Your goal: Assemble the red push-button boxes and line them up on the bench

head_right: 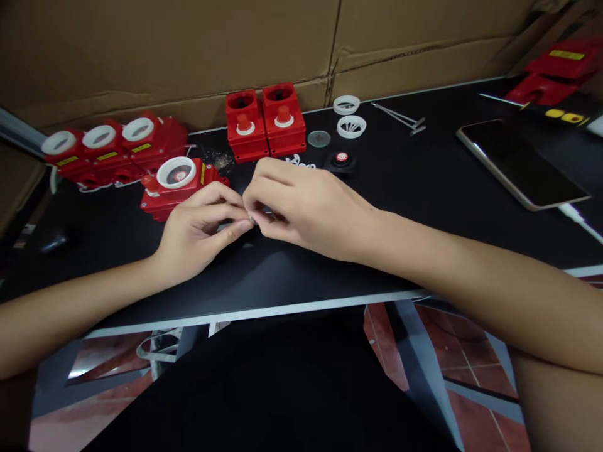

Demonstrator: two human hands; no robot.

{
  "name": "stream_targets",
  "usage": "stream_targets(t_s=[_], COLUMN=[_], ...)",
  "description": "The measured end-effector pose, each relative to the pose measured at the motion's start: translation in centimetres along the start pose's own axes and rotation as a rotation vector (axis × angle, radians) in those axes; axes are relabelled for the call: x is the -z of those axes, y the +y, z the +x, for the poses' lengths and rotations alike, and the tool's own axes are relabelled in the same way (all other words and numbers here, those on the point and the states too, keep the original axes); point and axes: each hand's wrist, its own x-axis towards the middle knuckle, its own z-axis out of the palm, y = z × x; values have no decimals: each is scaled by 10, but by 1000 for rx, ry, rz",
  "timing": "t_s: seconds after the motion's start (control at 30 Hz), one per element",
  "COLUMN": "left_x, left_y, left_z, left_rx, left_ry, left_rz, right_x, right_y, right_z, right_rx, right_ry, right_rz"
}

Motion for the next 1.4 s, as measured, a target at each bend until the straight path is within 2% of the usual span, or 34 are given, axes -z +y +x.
stream_targets(t_s=[0.17,0.33,0.47,0.6,0.8,1.0,1.2,1.4], left_x=[0,-1,-2,-3,-3,-1,-1,-6], left_y=[2,5,6,5,3,6,10,5], left_z=[0,-1,0,-1,1,2,1,0], left_rx=[25,98,140,181,108,227,279,270], left_ry=[2,19,-7,-27,39,-17,-15,-33], left_rz=[-67,-182,-236,-287,-221,-341,-403,-425], right_x=[-6,-5,-7,-9,-10,-12,-9,-8], right_y=[-1,-7,-3,0,-3,-3,-1,1], right_z=[2,5,5,5,5,6,7,11], right_rx=[-234,-378,-417,-427,-452,-444,-461,-610], right_ry=[10,-16,-54,-29,-54,-54,-98,-177], right_rz=[458,650,731,742,839,862,937,1003])
